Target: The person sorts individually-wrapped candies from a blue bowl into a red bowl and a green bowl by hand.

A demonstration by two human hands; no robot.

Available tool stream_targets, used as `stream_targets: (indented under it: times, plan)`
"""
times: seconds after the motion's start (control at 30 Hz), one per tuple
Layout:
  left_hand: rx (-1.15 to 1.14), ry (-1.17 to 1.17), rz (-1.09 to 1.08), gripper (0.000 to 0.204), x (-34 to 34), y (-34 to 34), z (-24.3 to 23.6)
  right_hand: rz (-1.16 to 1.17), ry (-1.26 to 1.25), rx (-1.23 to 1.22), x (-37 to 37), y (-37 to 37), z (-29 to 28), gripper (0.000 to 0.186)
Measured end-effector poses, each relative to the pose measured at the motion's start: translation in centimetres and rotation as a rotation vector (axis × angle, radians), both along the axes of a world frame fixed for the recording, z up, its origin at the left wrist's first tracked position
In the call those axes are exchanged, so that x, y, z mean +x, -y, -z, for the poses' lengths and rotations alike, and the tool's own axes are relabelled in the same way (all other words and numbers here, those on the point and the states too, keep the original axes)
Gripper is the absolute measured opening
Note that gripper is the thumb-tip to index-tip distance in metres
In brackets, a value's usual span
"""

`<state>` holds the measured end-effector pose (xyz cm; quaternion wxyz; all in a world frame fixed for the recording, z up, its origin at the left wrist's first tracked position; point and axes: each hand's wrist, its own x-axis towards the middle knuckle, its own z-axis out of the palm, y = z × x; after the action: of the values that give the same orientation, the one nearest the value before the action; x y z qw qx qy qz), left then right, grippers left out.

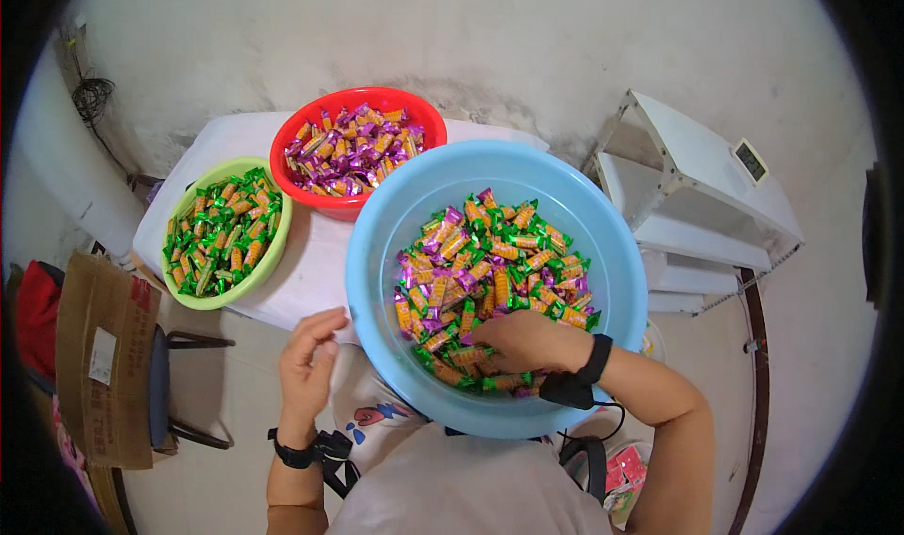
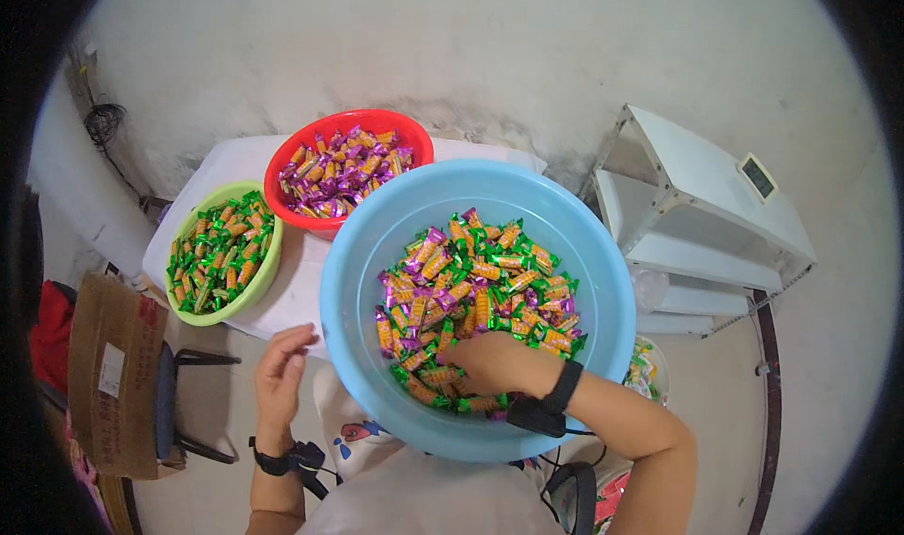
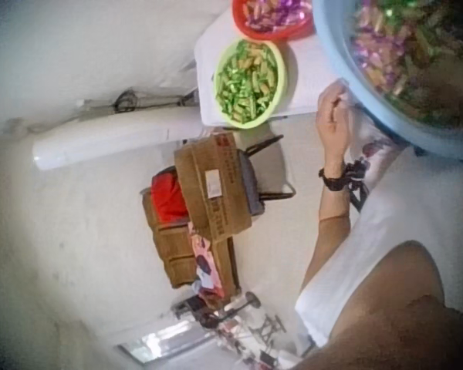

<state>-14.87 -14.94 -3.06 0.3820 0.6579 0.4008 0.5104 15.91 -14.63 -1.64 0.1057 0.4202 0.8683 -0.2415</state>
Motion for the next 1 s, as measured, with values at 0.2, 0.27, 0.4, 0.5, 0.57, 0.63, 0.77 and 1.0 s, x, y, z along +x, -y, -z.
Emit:
stream_targets:
  times: [0.2, 0.27, 0.4, 0.5, 0.57, 0.63, 0.77, 1.0]
  plan:
    - [0.178, -0.242, 0.264, 0.04, 4.1, 1.0, -2.6, 0.174, -0.546, 0.072, -1.3, 0.4, -5.2, 0.036]
    - [0.134, -0.227, 0.321, 0.038, 4.9, 0.9, -3.1, 0.135, -0.62, 0.046, -2.5, 0.4, -5.1, 0.037]
    - [0.09, -0.123, 0.126, 0.029, 2.6, -0.6, -1.6, 0.395, -0.787, -0.09, -3.8, -0.3, -5.1, 0.04]
    - [0.051, 0.063, -0.352, 0.025, -2.5, -5.3, 2.2, 0.299, -0.592, -0.102, -2.3, -1.1, -3.6, 0.043]
    - [0.044, 0.068, -0.591, 0.025, -6.6, -9.3, 2.6, 0.232, -0.491, -0.14, -1.2, -0.8, -2.8, 0.043]
    - [0.07, 0.013, -0.789, 0.025, -11.2, -12.3, 3.5, 0.106, -0.423, -0.134, -0.6, -0.3, -1.8, 0.041]
    - [0.121, -0.728, -1.007, 0.031, -16.8, -15.3, 4.9, 0.061, -0.347, -0.184, -0.9, -0.2, -1.1, 0.036]
    - [0.2, -0.456, -0.769, 0.029, -12.0, -11.5, 5.2, -0.07, -0.097, -0.227, -1.7, 0.0, 0.5, 0.032]
